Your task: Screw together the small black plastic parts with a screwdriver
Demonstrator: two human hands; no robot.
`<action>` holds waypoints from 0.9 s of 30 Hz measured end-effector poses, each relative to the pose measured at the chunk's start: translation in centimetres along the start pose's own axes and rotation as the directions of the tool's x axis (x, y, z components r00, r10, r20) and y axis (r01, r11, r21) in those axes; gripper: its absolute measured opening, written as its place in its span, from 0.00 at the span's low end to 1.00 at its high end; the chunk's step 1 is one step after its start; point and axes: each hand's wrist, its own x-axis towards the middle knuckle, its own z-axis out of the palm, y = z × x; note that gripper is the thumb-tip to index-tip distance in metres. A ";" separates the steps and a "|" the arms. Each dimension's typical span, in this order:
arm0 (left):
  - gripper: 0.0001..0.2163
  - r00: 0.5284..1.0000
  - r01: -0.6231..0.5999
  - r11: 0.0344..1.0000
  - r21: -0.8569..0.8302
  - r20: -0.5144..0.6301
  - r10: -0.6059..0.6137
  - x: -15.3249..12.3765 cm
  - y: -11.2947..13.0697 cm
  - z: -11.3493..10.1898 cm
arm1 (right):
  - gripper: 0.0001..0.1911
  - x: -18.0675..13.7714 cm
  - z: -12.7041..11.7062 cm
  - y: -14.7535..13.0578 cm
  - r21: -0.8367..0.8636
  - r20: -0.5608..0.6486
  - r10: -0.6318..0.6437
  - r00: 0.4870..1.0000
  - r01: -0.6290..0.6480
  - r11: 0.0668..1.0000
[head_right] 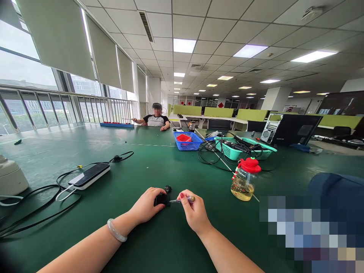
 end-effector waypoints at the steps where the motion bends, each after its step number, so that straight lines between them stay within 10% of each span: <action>1: 0.17 1.000 0.000 1.000 0.001 0.001 0.000 0.0 0.0 0.0 | 0.22 0.0 0.0 0.0 0.000 0.016 0.002 1.000 -0.002 1.000; 27: 0.22 0.997 -0.045 0.999 0.017 0.062 0.044 -0.2 -0.2 0.1 | 0.15 0.4 0.5 0.4 -0.010 0.003 -0.012 1.000 0.012 1.000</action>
